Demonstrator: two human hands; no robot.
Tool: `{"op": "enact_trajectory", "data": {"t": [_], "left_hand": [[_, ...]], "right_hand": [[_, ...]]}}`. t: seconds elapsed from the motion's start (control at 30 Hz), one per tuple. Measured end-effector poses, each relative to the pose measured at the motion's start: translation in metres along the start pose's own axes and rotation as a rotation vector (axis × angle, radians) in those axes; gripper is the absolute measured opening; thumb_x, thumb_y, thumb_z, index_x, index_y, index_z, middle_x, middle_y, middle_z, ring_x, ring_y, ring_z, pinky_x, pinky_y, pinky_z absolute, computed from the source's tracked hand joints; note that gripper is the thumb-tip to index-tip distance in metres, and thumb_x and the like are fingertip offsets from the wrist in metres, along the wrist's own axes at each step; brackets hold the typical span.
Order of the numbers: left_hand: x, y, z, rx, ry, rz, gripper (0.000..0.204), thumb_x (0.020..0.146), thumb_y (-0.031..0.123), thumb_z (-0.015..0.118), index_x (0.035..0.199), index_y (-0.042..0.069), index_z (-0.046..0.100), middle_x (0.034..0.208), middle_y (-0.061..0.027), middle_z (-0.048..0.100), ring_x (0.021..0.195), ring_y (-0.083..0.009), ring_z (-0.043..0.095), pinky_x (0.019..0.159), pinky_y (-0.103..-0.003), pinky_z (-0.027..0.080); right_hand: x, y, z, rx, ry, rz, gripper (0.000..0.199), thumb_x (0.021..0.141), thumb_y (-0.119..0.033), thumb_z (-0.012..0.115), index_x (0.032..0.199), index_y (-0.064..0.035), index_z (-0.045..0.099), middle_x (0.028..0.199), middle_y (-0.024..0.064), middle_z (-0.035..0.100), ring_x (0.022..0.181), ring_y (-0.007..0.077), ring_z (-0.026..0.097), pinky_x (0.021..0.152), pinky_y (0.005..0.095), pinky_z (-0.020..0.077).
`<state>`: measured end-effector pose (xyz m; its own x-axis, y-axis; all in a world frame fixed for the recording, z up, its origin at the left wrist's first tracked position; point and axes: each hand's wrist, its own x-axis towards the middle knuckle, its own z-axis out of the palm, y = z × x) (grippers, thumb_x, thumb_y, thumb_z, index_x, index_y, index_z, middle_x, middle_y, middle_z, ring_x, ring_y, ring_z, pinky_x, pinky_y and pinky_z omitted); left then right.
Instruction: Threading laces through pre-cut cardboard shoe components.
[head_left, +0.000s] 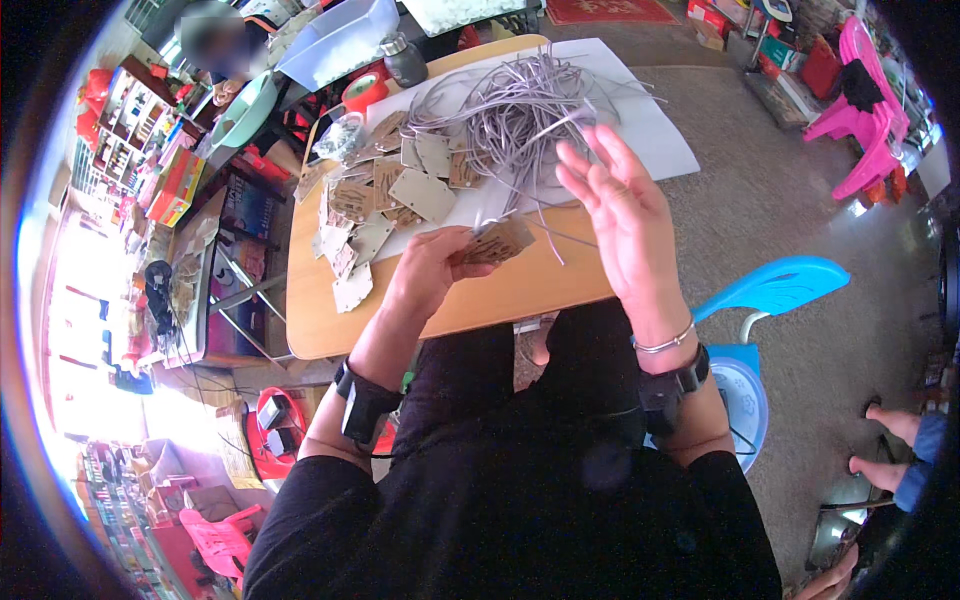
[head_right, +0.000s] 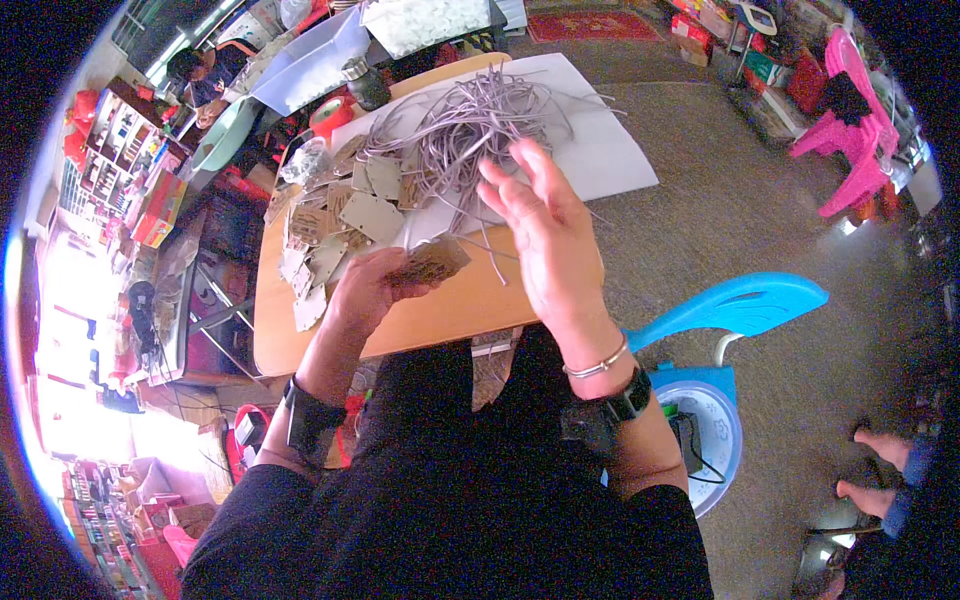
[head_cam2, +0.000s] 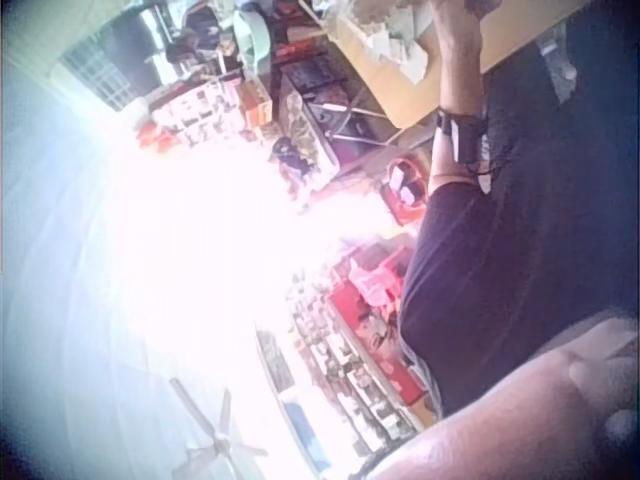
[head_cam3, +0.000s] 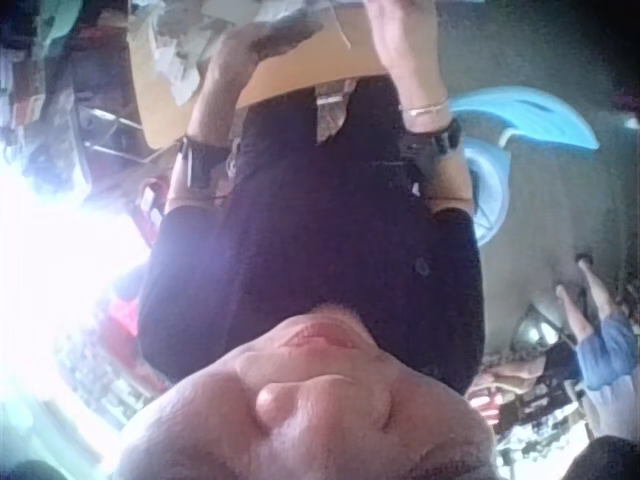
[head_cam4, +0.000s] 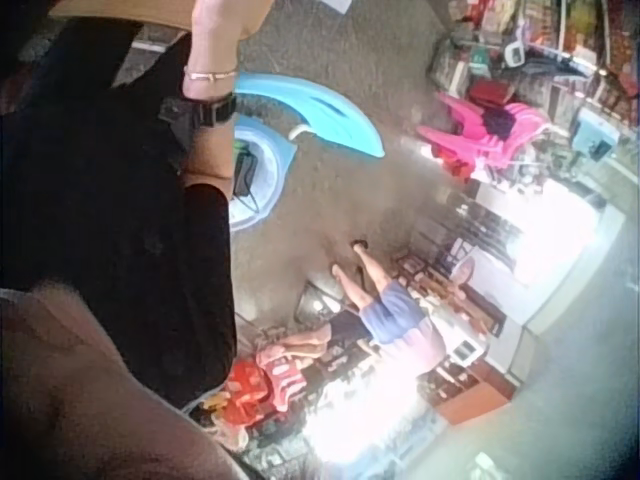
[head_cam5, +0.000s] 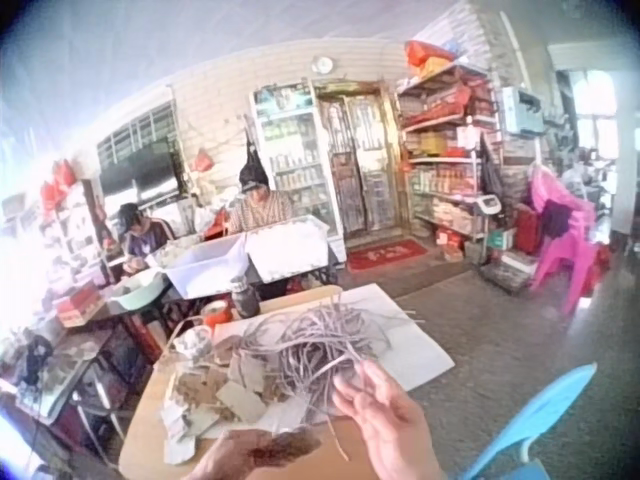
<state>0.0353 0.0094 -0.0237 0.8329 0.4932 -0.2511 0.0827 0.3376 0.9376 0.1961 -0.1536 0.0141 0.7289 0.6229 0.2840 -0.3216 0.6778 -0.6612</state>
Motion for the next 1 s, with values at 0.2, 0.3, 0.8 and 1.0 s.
{"op": "enact_trajectory", "data": {"t": [0.2, 0.3, 0.8, 1.0], "left_hand": [[-0.002, -0.004, -0.034, -0.257, -0.098, -0.203, 0.03, 0.089, 0.013, 0.046, 0.105, -0.012, 0.052, 0.103, -0.0247, 0.06, 0.09, -0.0374, 0.063, 0.074, -0.036, 0.057], [-0.003, -0.001, -0.047, -0.25, -0.161, -0.211, 0.03, 0.089, 0.014, 0.047, 0.105, -0.011, 0.053, 0.104, -0.0245, 0.059, 0.09, -0.0375, 0.063, 0.073, -0.036, 0.057], [0.006, 0.003, -0.079, -0.311, 0.13, -0.082, 0.02, 0.084, 0.01, 0.057, 0.094, -0.007, 0.057, 0.089, -0.0149, 0.057, 0.078, -0.026, 0.062, 0.059, -0.034, 0.06], [0.007, -0.007, -0.075, -0.239, 0.081, -0.009, 0.02, 0.086, 0.013, 0.058, 0.098, -0.002, 0.057, 0.086, -0.0112, 0.056, 0.075, -0.0228, 0.061, 0.058, -0.033, 0.059]], "right_hand": [[-0.032, 0.02, -0.026, -1.791, -0.256, -0.321, 0.037, 0.077, -0.009, 0.064, 0.112, -0.0045, 0.055, 0.1, 0.0109, 0.057, 0.095, 0.0285, 0.052, 0.081, 0.0417, 0.0422], [-0.038, 0.034, -0.031, -1.877, -0.381, -0.182, 0.027, 0.073, -0.006, 0.064, 0.1, -0.0039, 0.06, 0.099, 0.0088, 0.058, 0.094, 0.0317, 0.051, 0.083, 0.0444, 0.0387], [-0.056, -0.037, 0.056, -0.344, -0.43, 0.365, 0.021, 0.081, -0.004, 0.049, 0.099, 0.0042, 0.058, 0.075, 0.014, 0.059, 0.059, 0.0221, 0.058, 0.05, 0.0298, 0.0459], [-0.032, -0.004, 0.076, -0.459, -0.41, -0.061, 0.019, 0.085, -0.006, 0.058, 0.101, 0.0026, 0.06, 0.09, 0.0114, 0.059, 0.063, 0.0136, 0.05, 0.057, 0.024, 0.041]]}}
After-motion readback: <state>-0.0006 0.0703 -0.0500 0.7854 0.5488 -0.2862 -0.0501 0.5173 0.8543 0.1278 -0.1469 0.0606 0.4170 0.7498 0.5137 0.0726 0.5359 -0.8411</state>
